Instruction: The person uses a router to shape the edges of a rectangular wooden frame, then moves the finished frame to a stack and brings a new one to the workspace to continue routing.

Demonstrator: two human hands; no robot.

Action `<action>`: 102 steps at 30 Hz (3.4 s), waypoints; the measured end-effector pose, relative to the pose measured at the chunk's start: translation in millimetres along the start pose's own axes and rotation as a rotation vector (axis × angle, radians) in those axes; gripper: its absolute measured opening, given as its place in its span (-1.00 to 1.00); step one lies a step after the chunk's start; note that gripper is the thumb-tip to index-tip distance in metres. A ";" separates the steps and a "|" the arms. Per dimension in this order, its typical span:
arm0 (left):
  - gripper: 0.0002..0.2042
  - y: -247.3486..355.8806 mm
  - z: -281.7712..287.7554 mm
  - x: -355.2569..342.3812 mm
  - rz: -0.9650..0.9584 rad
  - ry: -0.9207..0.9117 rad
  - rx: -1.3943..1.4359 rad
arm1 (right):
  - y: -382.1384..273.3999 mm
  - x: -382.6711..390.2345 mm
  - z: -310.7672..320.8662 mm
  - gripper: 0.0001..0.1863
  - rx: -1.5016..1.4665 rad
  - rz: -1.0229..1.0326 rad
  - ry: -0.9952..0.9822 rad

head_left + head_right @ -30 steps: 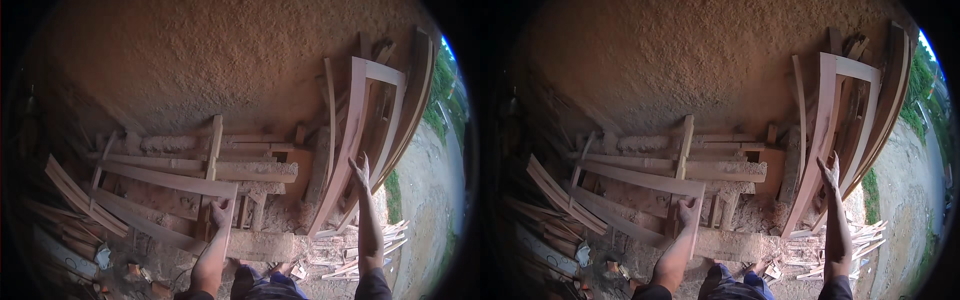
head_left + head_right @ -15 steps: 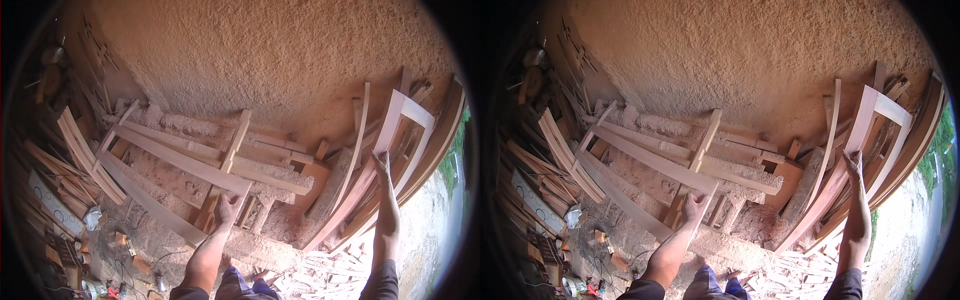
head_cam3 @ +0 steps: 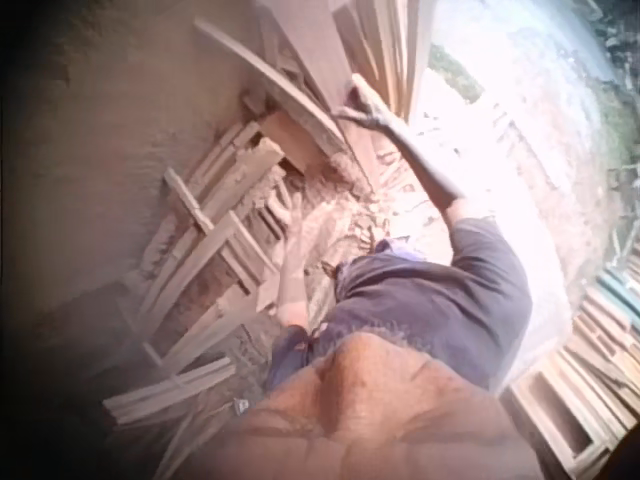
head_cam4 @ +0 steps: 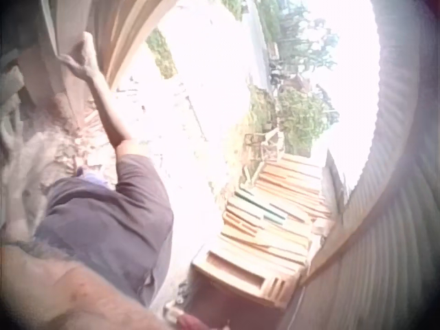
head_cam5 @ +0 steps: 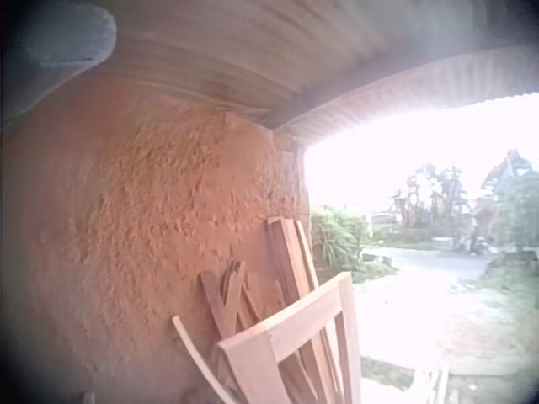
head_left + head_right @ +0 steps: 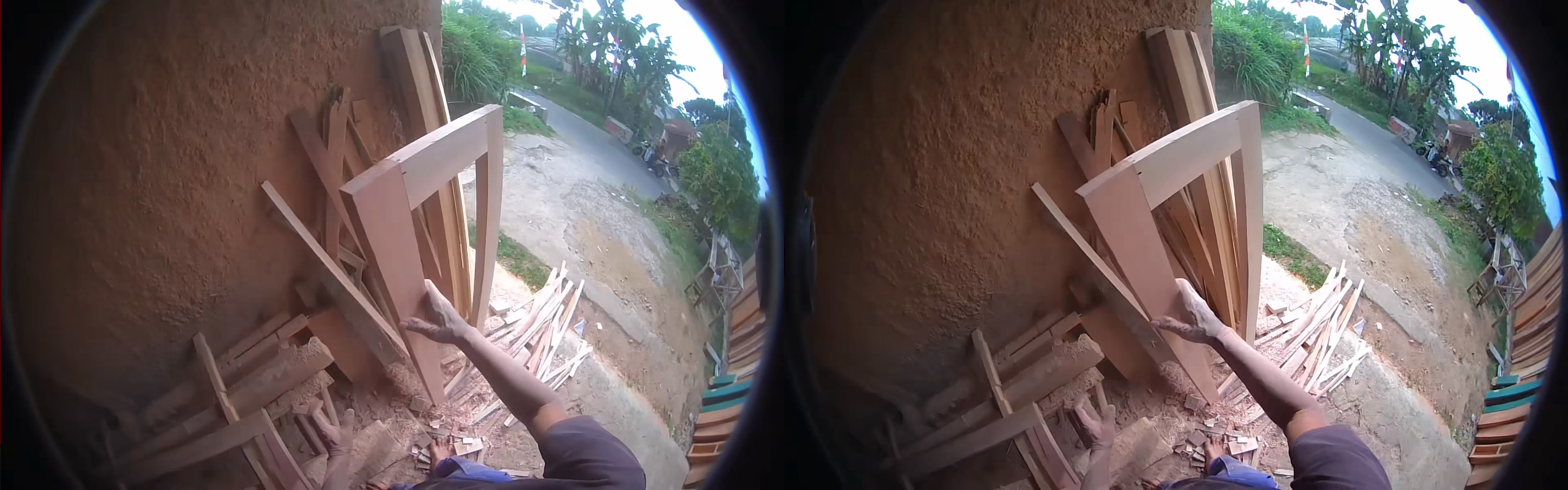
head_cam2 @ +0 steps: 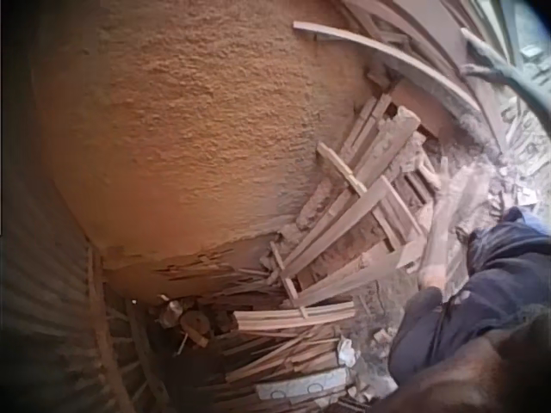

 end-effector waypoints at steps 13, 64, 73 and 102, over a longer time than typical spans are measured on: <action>-0.47 48.3 -149.2 100.1 0.350 -0.804 0.082 | 40.8 153.4 165.6 0.27 0.106 -0.289 0.825; -0.10 107.0 455.1 155.0 0.804 0.845 0.620 | -218.0 226.5 -144.0 -0.01 0.740 0.262 -0.381; -0.09 17.7 537.1 161.3 0.647 1.125 0.724 | -236.2 222.5 -270.7 0.07 0.596 0.235 -0.484; -0.36 -175.0 942.4 55.7 0.999 0.879 -0.092 | -202.4 278.9 -807.2 0.15 0.123 0.215 -0.789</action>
Point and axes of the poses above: each hand's wrist, its own x-axis away from the middle knuckle, its own z-axis out of the back of the hand, y = z × x, the point moved 4 cm from there along -x, towards the middle knuckle, and after that the axes turned 12 degrees about y, right-handed, at the moved point
